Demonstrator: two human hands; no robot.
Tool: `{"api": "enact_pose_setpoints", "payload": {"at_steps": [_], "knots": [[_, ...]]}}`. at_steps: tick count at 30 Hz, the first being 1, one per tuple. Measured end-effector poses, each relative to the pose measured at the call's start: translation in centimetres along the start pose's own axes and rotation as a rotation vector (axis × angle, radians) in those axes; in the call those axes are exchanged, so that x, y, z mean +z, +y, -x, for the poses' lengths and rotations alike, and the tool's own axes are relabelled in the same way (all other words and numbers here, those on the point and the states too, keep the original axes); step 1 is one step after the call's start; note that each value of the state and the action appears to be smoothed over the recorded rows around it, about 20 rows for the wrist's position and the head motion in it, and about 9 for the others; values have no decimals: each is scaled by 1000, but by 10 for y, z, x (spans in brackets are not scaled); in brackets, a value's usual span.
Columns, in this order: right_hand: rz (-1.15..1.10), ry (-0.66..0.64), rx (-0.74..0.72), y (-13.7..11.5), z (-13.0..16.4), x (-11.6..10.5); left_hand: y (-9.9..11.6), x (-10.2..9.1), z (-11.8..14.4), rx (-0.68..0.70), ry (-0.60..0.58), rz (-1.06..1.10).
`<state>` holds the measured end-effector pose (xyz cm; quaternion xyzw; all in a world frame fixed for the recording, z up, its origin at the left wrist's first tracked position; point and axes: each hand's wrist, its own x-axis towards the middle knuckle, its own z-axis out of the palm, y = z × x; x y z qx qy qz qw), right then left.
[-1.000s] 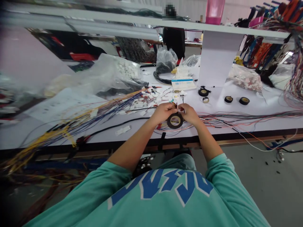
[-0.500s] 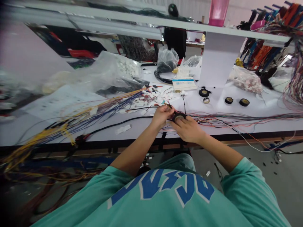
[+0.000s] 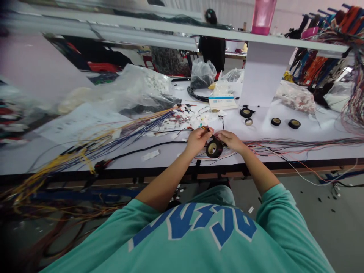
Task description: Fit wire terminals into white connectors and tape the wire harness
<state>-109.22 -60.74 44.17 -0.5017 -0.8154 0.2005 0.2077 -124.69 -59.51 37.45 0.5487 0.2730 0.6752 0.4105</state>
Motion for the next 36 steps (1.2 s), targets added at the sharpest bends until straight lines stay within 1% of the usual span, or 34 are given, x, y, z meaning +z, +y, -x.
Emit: {"api": "enact_pose_setpoints", "payload": {"at_steps": [2, 3, 4, 6, 8, 12, 15, 17, 19, 21, 22, 23, 25, 27, 29, 31, 32, 34, 36], "knots": [[-165, -96, 35, 3, 4, -2, -8, 6, 2, -119, 46, 178], [-216, -112, 61, 4, 5, -2, -11, 9, 4, -160, 68, 249], [-254, -101, 89, 4, 6, -1, -14, 11, 5, -187, 87, 305], [-300, -28, 134, 7, 7, 3, -18, 13, 8, -208, 89, 371], [-300, 36, 148, 9, 6, 7, -19, 12, 9, -208, 32, 354], [-171, 63, 127, 13, 4, 11, -19, 6, 7, -214, -127, 140], [24, 59, 98, 9, 8, 12, -21, 2, 3, -286, -159, 83], [290, 100, -15, 3, 15, 14, -22, 2, 0, -336, -153, 95], [626, 122, -211, -7, 25, 15, -22, 2, -1, -385, -145, 131], [918, 66, -434, -17, 36, 16, -20, 3, 1, -432, -151, 205], [1026, 23, -536, -22, 41, 17, -18, 3, 2, -454, -154, 253], [1110, -10, -623, -27, 46, 16, -16, 3, 3, -475, -155, 304], [1235, -35, -750, -35, 54, 14, -11, 3, 5, -510, -151, 389], [1322, -40, -833, -41, 59, 12, -8, 3, 6, -532, -137, 421], [1379, -61, -873, -46, 64, 9, -7, 3, 7, -525, -124, 407], [1402, -94, -829, -48, 66, 7, -8, 5, 8, -489, -129, 341], [1404, -109, -764, -48, 66, 6, -8, 6, 9, -460, -139, 273], [1400, -115, -573, -48, 62, 3, -9, 7, 14, -356, -148, 70], [1385, -76, -377, -47, 55, -1, -9, 9, 21, -194, -143, -168]]}}
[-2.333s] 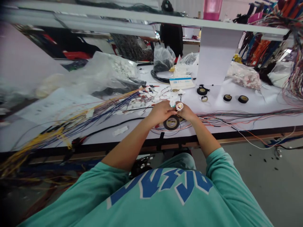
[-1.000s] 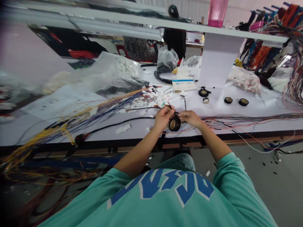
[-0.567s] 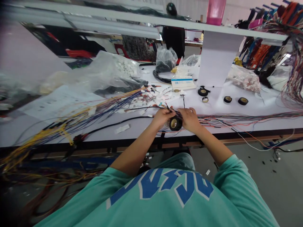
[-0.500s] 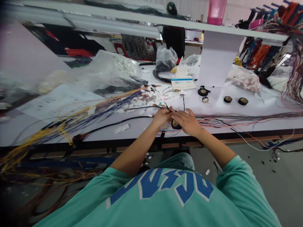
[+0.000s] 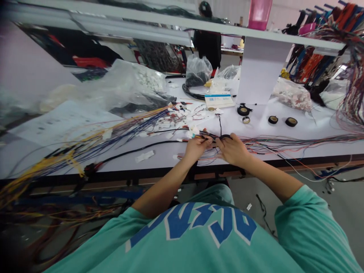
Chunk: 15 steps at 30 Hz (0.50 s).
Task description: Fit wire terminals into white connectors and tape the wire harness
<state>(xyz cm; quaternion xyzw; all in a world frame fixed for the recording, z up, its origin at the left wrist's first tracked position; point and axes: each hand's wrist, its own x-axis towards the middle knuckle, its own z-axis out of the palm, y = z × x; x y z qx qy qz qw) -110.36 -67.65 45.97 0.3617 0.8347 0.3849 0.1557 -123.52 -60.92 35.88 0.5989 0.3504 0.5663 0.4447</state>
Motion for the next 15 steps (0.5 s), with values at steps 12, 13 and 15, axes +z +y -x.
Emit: {"api": "enact_pose_setpoints", "payload": {"at_steps": [12, 13, 15], "knots": [[-809, 65, 385, 26, -36, 57, 17, -11, -14, 459, 3, -533], [-904, 52, 379, 28, -33, 60, 14, -10, -18, 426, 16, -496], [-1121, 23, 344, 32, -25, 65, 9, -8, -25, 351, -14, -404]]}}
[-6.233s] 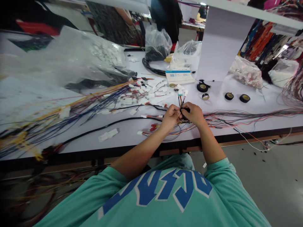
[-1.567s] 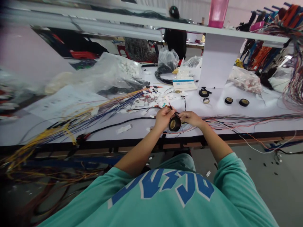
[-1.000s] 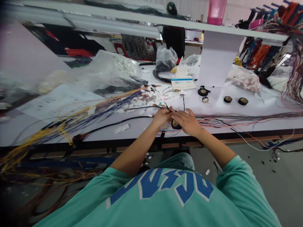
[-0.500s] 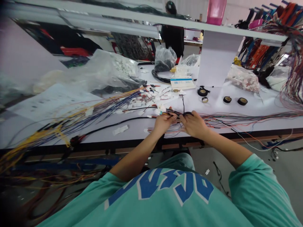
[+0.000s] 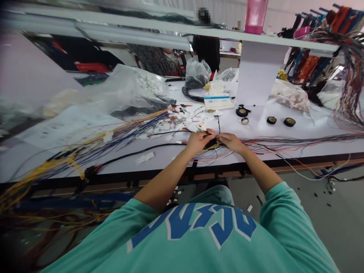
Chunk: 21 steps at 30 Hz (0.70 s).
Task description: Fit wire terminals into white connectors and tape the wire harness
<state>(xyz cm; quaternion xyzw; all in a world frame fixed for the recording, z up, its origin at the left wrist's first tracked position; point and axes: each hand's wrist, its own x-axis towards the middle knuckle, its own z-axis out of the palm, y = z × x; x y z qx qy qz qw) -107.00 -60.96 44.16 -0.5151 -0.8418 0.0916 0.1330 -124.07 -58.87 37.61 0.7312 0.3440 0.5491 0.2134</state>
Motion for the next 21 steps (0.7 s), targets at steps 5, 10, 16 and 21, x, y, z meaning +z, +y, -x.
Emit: {"api": "enact_pose_setpoints", "payload": {"at_steps": [5, 10, 16, 21], "knots": [[-268, -32, 20, 7, 8, 1, 5, 3, -10, -54, -102, -21], [-139, 143, 16, 5, 3, 13, 25, -3, -28, 70, -240, -225], [-242, 238, 94, 4, 4, 19, 26, -6, -40, 80, -342, -257], [-421, 214, 150, 0, 4, 20, 18, -6, -35, 5, -422, -258]]}}
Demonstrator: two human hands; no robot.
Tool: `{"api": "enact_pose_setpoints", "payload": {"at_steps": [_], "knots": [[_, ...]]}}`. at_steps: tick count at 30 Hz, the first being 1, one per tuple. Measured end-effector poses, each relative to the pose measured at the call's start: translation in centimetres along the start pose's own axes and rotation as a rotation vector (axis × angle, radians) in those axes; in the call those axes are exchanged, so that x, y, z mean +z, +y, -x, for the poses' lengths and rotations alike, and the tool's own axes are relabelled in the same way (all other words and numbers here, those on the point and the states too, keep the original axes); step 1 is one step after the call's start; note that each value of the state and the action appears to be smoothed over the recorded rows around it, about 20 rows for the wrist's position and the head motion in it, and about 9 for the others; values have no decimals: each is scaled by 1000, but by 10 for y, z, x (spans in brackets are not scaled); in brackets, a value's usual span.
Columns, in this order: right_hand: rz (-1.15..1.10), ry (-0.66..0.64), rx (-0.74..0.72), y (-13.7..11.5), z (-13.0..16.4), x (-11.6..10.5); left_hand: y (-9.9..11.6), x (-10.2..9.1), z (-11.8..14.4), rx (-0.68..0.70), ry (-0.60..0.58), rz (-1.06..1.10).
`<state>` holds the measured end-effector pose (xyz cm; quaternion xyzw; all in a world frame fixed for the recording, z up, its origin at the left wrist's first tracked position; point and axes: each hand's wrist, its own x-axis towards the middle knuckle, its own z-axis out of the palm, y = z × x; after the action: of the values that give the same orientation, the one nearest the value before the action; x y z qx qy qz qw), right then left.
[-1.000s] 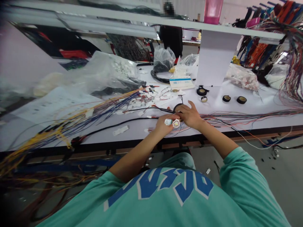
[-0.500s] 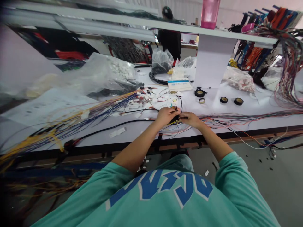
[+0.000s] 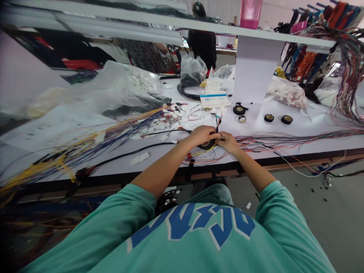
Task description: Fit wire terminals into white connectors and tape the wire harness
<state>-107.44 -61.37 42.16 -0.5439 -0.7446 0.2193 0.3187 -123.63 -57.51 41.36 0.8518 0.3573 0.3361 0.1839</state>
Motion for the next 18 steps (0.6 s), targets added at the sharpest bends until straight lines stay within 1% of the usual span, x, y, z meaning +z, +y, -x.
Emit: {"api": "enact_pose_setpoints", "payload": {"at_steps": [4, 7, 9, 12, 15, 16, 18], "knots": [[-21, -9, 70, 4, -2, 0, 2, 0, -5, -57, 3, -5], [72, -15, 57, 9, -3, 1, 1, 0, -11, -86, -18, 40], [242, -21, 4, 9, -1, 3, -2, 1, -15, -95, -46, 85], [619, -1, -85, 1, 6, 9, -8, 5, -19, -103, -75, 138], [955, 37, -154, -12, 16, 16, -13, 8, -23, -115, -59, 153], [1024, 48, -180, -16, 19, 18, -14, 8, -24, -120, -51, 159], [1089, 63, -244, -22, 24, 21, -16, 10, -25, -121, -42, 179]]}}
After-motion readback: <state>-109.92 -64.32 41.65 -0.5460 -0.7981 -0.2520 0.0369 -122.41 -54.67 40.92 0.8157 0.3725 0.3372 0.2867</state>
